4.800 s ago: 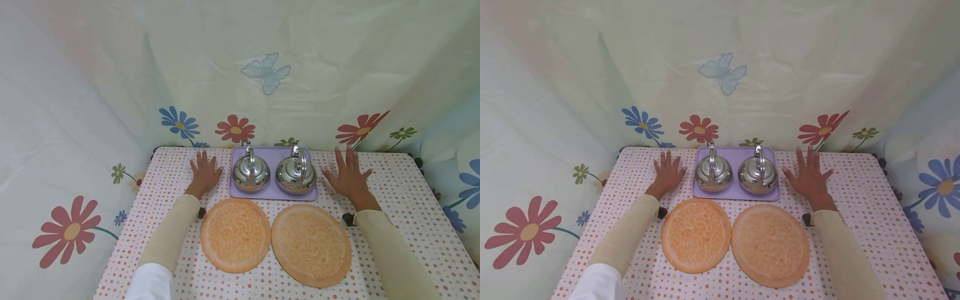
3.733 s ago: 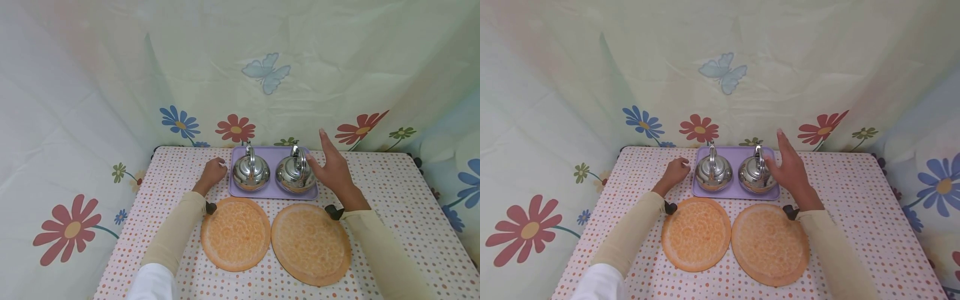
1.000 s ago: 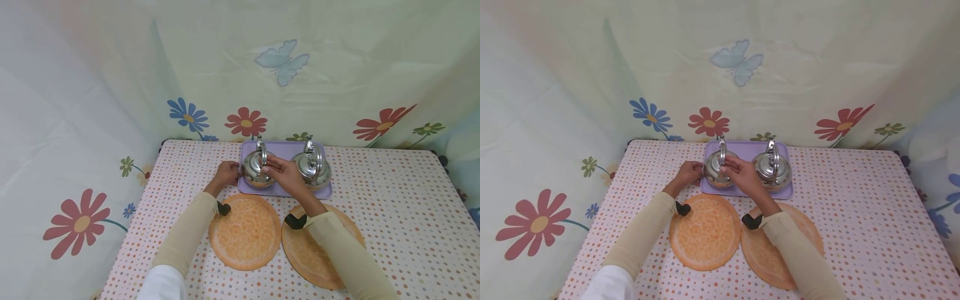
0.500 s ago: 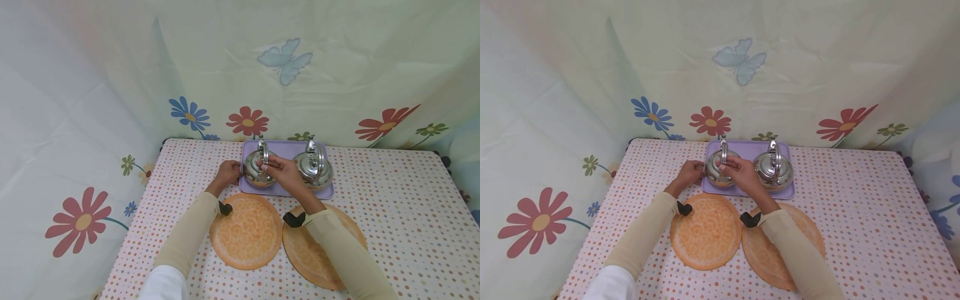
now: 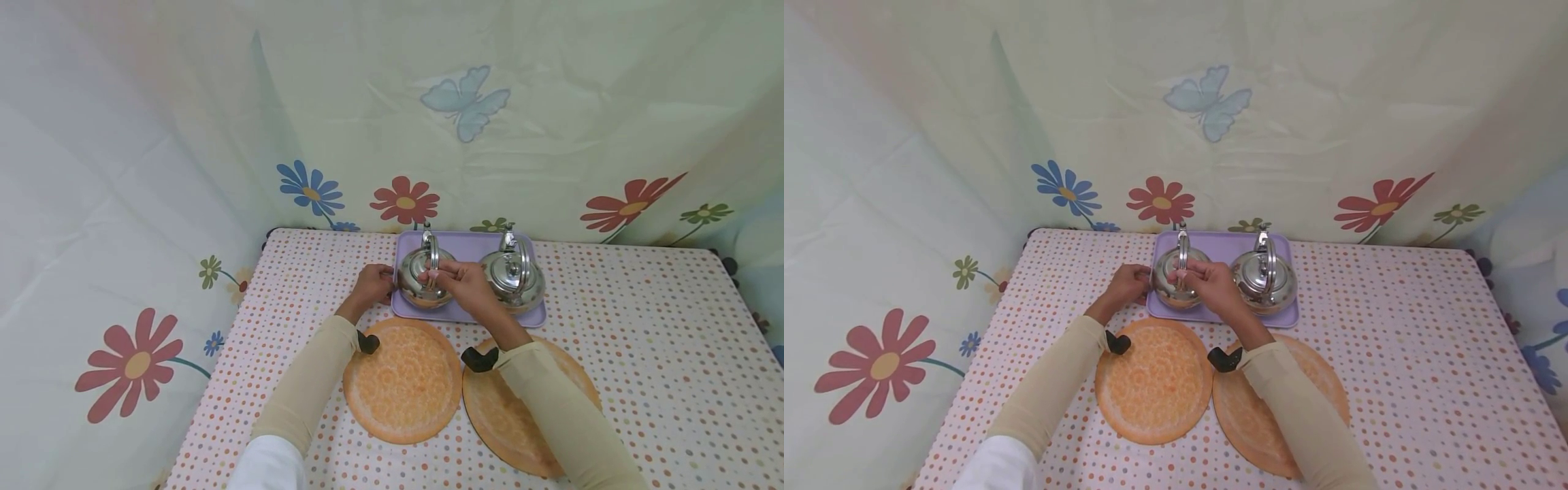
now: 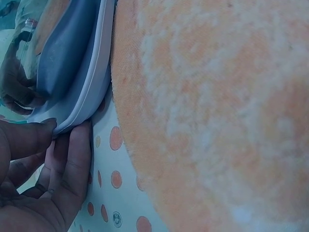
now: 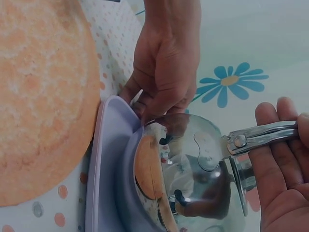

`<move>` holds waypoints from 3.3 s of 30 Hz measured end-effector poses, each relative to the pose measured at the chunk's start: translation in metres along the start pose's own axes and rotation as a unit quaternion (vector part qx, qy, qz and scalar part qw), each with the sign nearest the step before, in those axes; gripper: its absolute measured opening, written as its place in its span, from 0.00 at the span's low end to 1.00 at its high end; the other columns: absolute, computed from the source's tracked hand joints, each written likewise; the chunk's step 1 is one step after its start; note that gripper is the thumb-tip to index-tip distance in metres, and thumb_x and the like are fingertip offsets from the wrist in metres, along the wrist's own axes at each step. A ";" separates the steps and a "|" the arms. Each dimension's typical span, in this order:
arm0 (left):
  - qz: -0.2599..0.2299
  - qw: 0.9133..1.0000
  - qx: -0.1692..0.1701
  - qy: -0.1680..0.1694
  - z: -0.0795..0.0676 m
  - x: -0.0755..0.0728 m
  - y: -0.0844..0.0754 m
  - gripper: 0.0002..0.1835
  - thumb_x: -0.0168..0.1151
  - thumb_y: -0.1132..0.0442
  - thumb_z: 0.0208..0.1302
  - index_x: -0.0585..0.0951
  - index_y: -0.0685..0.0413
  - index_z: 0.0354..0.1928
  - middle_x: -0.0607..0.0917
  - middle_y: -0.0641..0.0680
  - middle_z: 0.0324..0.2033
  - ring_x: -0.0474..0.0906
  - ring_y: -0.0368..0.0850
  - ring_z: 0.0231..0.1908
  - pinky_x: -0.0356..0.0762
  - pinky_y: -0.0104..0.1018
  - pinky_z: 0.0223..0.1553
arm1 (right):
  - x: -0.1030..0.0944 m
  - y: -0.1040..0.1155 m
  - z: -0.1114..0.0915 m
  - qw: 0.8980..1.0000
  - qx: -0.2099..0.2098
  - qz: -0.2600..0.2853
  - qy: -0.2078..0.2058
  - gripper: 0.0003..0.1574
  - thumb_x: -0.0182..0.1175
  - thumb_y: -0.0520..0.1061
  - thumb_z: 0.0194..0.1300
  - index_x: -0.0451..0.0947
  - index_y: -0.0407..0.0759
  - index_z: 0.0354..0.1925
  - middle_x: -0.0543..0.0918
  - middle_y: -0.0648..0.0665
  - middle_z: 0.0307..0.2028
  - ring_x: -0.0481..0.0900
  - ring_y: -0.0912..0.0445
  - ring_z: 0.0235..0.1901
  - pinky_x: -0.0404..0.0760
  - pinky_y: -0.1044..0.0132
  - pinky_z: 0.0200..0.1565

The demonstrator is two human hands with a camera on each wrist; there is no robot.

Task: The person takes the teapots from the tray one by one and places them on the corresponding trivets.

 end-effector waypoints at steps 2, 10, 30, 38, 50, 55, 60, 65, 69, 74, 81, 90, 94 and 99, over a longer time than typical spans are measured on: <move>0.002 1.000 0.001 0.000 0.000 0.000 0.000 0.22 0.57 0.75 0.62 0.76 0.64 0.60 0.82 0.60 0.39 0.82 0.48 0.25 0.85 0.38 0.23 | 0.000 -0.002 0.000 1.000 0.001 0.003 -0.001 0.17 0.54 0.40 0.73 0.79 0.28 0.52 0.84 0.35 0.45 0.73 0.50 0.60 0.78 0.53 0.56; -0.009 1.000 -0.002 0.005 0.001 0.001 0.001 0.22 0.59 0.74 0.61 0.76 0.64 0.59 0.83 0.60 0.39 0.83 0.50 0.29 0.86 0.39 0.26 | -0.002 0.000 -0.006 1.000 -0.007 0.002 0.000 0.21 0.56 0.43 0.73 0.79 0.25 0.51 0.86 0.38 0.42 0.77 0.53 0.57 0.81 0.60 0.51; -0.006 1.000 0.005 0.012 0.005 0.000 0.007 0.24 0.62 0.71 0.62 0.75 0.63 0.61 0.83 0.60 0.40 0.83 0.49 0.28 0.85 0.38 0.26 | -0.002 0.015 -0.031 0.998 -0.062 0.008 0.023 0.15 0.55 0.38 0.72 0.82 0.27 0.43 0.86 0.36 0.38 0.83 0.49 0.47 0.82 0.63 0.50; -0.021 1.000 0.001 0.015 0.004 0.000 0.008 0.24 0.62 0.72 0.61 0.75 0.65 0.61 0.83 0.59 0.39 0.83 0.48 0.25 0.86 0.38 0.26 | 0.004 0.022 -0.042 0.998 -0.060 0.001 0.034 0.14 0.54 0.38 0.73 0.83 0.29 0.42 0.86 0.38 0.38 0.84 0.52 0.44 0.84 0.62 0.47; -0.025 1.000 0.012 0.013 0.002 -0.001 0.004 0.23 0.61 0.74 0.60 0.76 0.65 0.60 0.84 0.60 0.38 0.82 0.45 0.24 0.85 0.38 0.25 | 0.015 0.028 -0.053 0.997 -0.059 -0.017 0.041 0.12 0.56 0.38 0.71 0.84 0.32 0.41 0.87 0.42 0.36 0.84 0.53 0.45 0.83 0.64 0.46; -0.030 0.999 0.007 0.008 0.004 -0.002 0.005 0.23 0.61 0.74 0.60 0.76 0.66 0.60 0.83 0.60 0.38 0.81 0.45 0.24 0.85 0.38 0.26 | 0.019 0.028 -0.059 0.998 -0.047 -0.008 0.046 0.12 0.56 0.37 0.71 0.84 0.30 0.42 0.87 0.41 0.36 0.84 0.53 0.44 0.84 0.64 0.45; -0.027 1.000 -0.002 0.009 0.005 0.000 0.009 0.24 0.62 0.73 0.61 0.76 0.65 0.60 0.83 0.59 0.38 0.82 0.46 0.24 0.85 0.38 0.26 | 0.024 0.028 -0.064 0.998 -0.040 -0.010 0.048 0.13 0.57 0.38 0.71 0.83 0.29 0.43 0.87 0.42 0.35 0.84 0.53 0.44 0.83 0.65 0.46; -0.023 1.000 -0.010 0.007 0.004 -0.001 0.009 0.24 0.63 0.73 0.61 0.75 0.65 0.61 0.82 0.58 0.37 0.80 0.45 0.23 0.85 0.37 0.26 | 0.029 0.031 -0.071 0.998 -0.039 -0.006 0.052 0.13 0.58 0.40 0.70 0.84 0.30 0.42 0.88 0.43 0.33 0.85 0.52 0.43 0.84 0.64 0.45; -0.023 1.000 -0.016 0.004 0.005 0.000 0.011 0.24 0.63 0.73 0.60 0.75 0.65 0.60 0.82 0.58 0.37 0.79 0.45 0.22 0.85 0.37 0.25 | 0.033 0.033 -0.077 0.997 -0.043 -0.001 0.060 0.12 0.58 0.39 0.70 0.84 0.29 0.41 0.88 0.43 0.33 0.85 0.51 0.43 0.84 0.63 0.45; -0.025 1.000 -0.016 0.003 0.006 0.000 0.011 0.23 0.63 0.73 0.60 0.76 0.65 0.59 0.83 0.58 0.37 0.81 0.46 0.23 0.85 0.37 0.24 | 0.037 0.036 -0.083 0.997 -0.026 0.011 0.066 0.13 0.57 0.39 0.71 0.83 0.30 0.41 0.87 0.43 0.34 0.84 0.52 0.45 0.83 0.63 0.47; -0.034 0.999 -0.012 0.006 0.004 0.000 0.010 0.23 0.63 0.74 0.61 0.75 0.66 0.59 0.82 0.60 0.38 0.81 0.45 0.22 0.85 0.38 0.25 | 0.041 0.038 -0.092 0.997 -0.020 0.027 0.070 0.13 0.56 0.40 0.72 0.84 0.32 0.40 0.87 0.42 0.34 0.83 0.51 0.46 0.82 0.63 0.49; -0.020 1.000 -0.012 0.005 0.005 0.000 0.011 0.23 0.63 0.73 0.61 0.76 0.65 0.60 0.82 0.59 0.38 0.82 0.47 0.25 0.86 0.37 0.27 | 0.053 0.033 -0.100 0.994 -0.030 0.046 0.090 0.13 0.56 0.38 0.71 0.82 0.27 0.42 0.87 0.41 0.34 0.84 0.52 0.43 0.83 0.63 0.46; -0.017 1.000 -0.011 0.004 0.005 0.000 0.010 0.23 0.63 0.73 0.61 0.76 0.64 0.60 0.83 0.59 0.37 0.81 0.45 0.24 0.86 0.37 0.27 | 0.057 0.034 -0.104 0.992 -0.041 0.051 0.106 0.13 0.55 0.37 0.71 0.82 0.26 0.41 0.87 0.41 0.34 0.85 0.51 0.42 0.84 0.63 0.46; -0.015 1.000 -0.012 0.004 0.005 -0.001 0.009 0.23 0.62 0.73 0.61 0.76 0.64 0.60 0.83 0.58 0.38 0.80 0.44 0.23 0.85 0.36 0.26 | 0.061 0.037 -0.108 0.990 -0.049 0.053 0.118 0.12 0.55 0.36 0.71 0.82 0.27 0.41 0.87 0.42 0.34 0.85 0.51 0.41 0.84 0.62 0.47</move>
Point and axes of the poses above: each hand's wrist, its own z-axis towards the middle knuckle, its own x-axis out of the palm, y = z × x, the point moved 5 cm from there along z, towards the middle knuckle
